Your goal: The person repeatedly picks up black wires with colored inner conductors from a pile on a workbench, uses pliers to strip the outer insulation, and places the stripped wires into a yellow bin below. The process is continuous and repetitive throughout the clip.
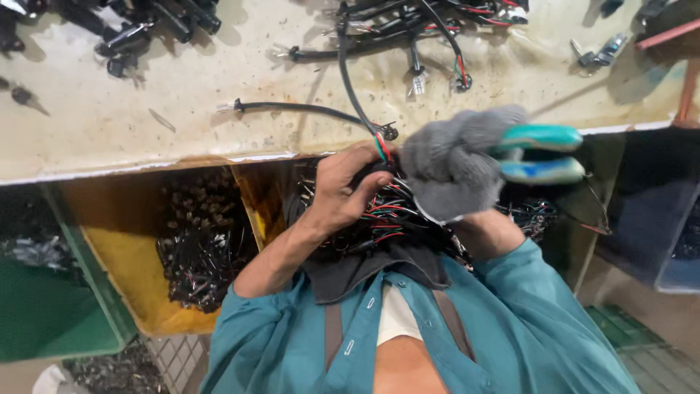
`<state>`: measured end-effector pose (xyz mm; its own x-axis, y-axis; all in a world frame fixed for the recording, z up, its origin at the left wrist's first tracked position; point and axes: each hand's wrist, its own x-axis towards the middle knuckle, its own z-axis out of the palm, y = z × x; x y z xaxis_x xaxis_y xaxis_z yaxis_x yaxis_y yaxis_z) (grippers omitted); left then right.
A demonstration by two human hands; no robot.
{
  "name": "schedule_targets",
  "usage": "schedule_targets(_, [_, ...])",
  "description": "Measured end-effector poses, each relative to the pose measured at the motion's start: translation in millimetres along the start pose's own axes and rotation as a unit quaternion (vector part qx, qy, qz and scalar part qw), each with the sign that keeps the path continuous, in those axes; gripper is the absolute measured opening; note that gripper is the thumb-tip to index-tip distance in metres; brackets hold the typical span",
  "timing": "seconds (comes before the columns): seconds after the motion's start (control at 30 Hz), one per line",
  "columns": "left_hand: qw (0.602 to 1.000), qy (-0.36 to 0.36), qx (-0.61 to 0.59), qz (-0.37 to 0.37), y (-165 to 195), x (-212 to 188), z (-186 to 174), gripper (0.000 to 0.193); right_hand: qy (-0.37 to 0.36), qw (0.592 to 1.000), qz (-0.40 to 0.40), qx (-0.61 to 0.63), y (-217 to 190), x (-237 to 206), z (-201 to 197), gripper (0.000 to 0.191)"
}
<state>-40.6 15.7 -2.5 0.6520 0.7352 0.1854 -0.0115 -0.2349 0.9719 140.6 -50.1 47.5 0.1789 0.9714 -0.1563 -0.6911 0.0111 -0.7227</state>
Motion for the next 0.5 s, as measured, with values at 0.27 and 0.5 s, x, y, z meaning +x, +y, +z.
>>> schedule_targets(0.27, [0.981,-0.147,0.063,-0.105,42.3,7.1,10.3,0.073,0.040,0.965,-0.100,-0.241,-2.5,81.6,-15.6,0.010])
schedule_targets(0.5, [0.867,-0.176,0.456,0.094,46.6,-7.4,-14.5,0.047,-0.092,0.696,-0.236,-0.672,-13.5,111.2,-13.1,0.021])
